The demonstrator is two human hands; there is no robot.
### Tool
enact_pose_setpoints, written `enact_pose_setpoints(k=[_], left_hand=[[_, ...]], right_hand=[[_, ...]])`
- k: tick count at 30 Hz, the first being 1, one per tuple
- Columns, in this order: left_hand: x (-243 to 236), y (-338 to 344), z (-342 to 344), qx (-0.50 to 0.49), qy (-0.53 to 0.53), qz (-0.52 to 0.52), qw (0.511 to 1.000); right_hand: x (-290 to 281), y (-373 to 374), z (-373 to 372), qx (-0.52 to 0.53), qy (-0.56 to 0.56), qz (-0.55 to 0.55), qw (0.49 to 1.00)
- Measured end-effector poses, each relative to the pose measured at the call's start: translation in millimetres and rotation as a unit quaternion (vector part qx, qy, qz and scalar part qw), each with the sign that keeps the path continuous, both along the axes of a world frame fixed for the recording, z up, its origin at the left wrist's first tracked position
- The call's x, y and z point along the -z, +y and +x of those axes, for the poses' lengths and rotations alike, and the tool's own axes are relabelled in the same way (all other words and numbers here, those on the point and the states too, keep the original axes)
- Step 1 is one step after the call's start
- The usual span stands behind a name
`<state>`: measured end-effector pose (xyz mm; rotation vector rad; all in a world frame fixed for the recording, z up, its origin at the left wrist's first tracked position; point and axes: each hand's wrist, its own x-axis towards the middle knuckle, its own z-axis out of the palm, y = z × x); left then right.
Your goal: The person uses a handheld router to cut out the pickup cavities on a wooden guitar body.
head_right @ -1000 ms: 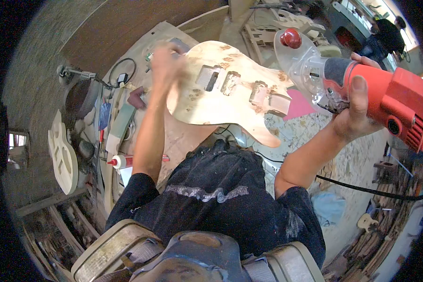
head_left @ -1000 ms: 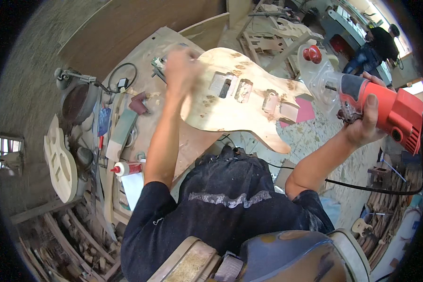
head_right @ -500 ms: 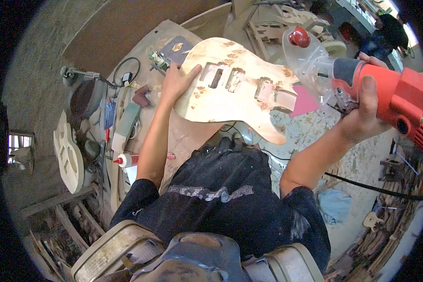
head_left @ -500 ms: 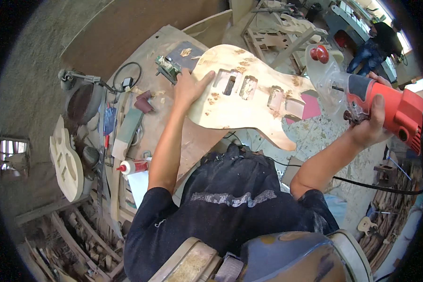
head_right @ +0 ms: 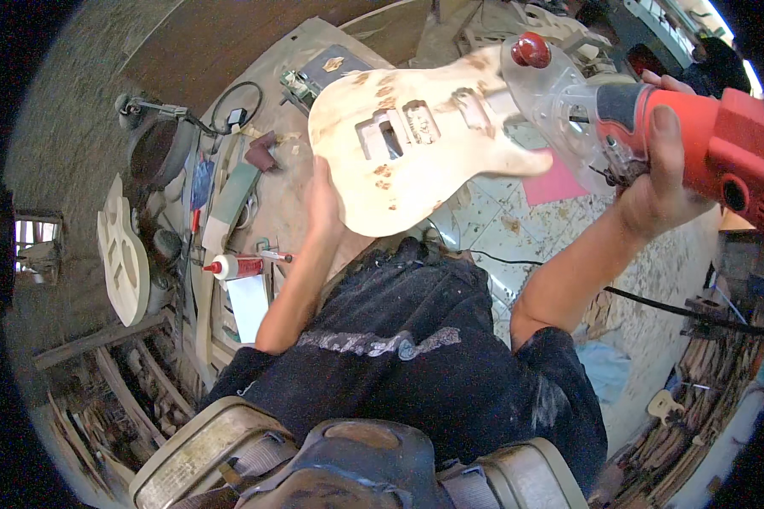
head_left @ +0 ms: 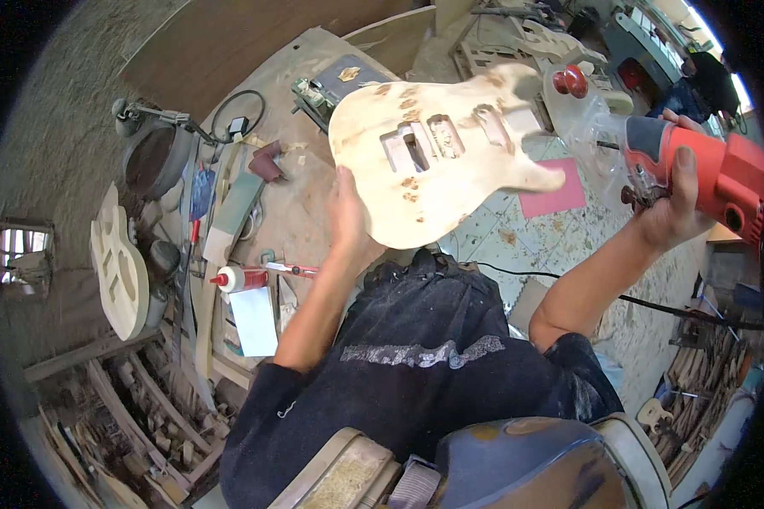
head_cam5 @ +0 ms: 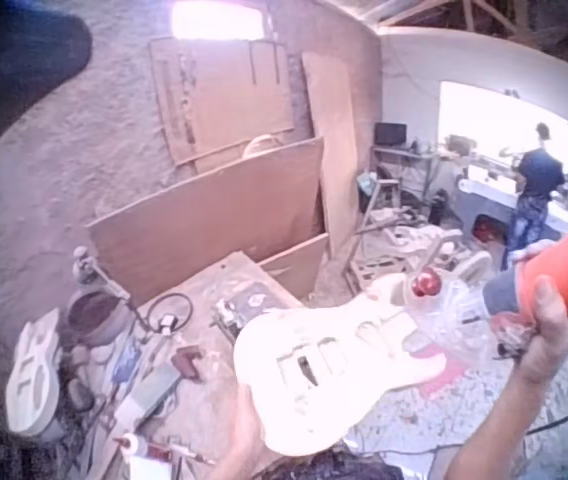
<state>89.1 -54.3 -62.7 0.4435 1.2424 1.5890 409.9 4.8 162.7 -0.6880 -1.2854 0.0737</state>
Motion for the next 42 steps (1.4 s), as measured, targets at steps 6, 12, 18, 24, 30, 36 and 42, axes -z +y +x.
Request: enact_pose_setpoints(k=[6,12,18,24,30,36,42], left_hand=[[9,-36,74,-0.018,-0.187,0.009,0.982],[9,-48,89,0.164,-0.193,-0.001,0.967],[2,-48,92,0.263,-0.17,-0.061,0.948],[3,-45,30,0.5,0.021,-0.082,0.862],[-64,-16,-5,0.278,0.426,0.156,0.847],[-73,23,4,0.031,0.72,0.135,0.679],[-50,47,-26,0.074,0.699,-0.011,0.711]], right_hand=[[-3,2,-26,-0.076,0.049,0.002,0.996],[-2,5,-47,-0.15,0.087,-0.043,0.984],[7,9,-66,-0.136,0.029,-0.139,0.98],[31,26,-84,-0.174,0.007,-0.162,0.971],[59,40,-101,-0.246,0.007,-0.222,0.943],[83,48,-110,-0.206,0.048,-0.204,0.956],[65,45,-81,-0.172,0.094,-0.153,0.969]])
